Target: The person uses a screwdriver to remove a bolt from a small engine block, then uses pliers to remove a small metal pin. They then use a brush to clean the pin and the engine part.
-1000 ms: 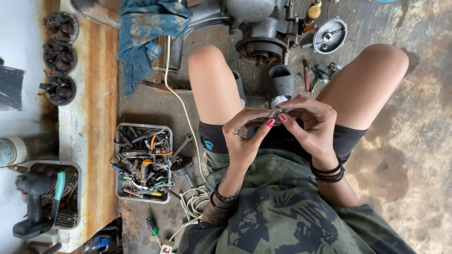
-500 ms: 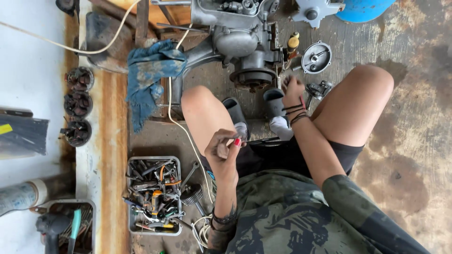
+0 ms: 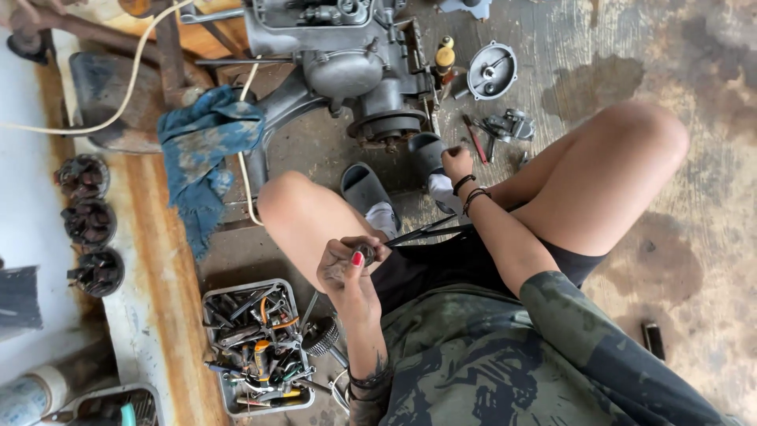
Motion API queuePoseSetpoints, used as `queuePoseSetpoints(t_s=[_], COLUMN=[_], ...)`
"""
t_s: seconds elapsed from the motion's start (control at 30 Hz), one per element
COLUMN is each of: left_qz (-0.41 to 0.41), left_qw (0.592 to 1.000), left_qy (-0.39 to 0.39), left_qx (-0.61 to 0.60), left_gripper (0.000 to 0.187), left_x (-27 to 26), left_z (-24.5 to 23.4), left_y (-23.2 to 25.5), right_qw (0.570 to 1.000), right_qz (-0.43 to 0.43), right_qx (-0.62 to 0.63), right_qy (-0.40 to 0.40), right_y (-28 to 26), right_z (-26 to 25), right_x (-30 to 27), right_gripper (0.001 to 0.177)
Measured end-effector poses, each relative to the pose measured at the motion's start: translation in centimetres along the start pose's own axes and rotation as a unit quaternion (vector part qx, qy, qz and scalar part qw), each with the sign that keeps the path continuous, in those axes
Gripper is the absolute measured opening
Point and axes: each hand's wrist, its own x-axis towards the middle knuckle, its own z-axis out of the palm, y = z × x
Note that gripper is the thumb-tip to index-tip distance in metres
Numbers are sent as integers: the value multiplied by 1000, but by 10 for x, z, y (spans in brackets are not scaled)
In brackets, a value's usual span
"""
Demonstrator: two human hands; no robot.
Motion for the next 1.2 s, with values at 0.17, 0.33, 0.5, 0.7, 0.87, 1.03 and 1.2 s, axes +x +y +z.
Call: queuePoseSetpoints(t_s=[0.17, 0.33, 0.5, 0.7, 0.87, 1.03, 1.2], left_qz=[-27, -62, -140, -238, -273, -258, -234], left_qw=[999, 995, 987, 960, 941, 944, 956], left_qy=[-29, -49, -61, -127, -115, -146, -147], left_qx=[35, 56, 53, 81, 163, 149, 97], left_gripper=[35, 47, 39, 27, 25, 19, 18], left_x=[16, 48, 90, 109, 134, 147, 144], left_z=[-2, 5, 10, 72, 95, 110, 126], left_y=[-16, -45, -76, -97, -93, -75, -62], right_qw=[949, 883, 803, 780, 808, 775, 830], right_qz=[-13, 12, -21, -74, -14, -110, -177], right_qx=[-265, -416, -536, -541, -533, -562, -495], right_qy=[-172, -217, -258, -307, -249, -269, -188], right_y=[60, 11, 44, 61, 72, 75, 66], right_z=[9, -15, -31, -39, -14, -12, -20], right_x=[44, 67, 136, 166, 164, 159, 138], right_gripper=[27, 44, 48, 66, 63, 37, 32])
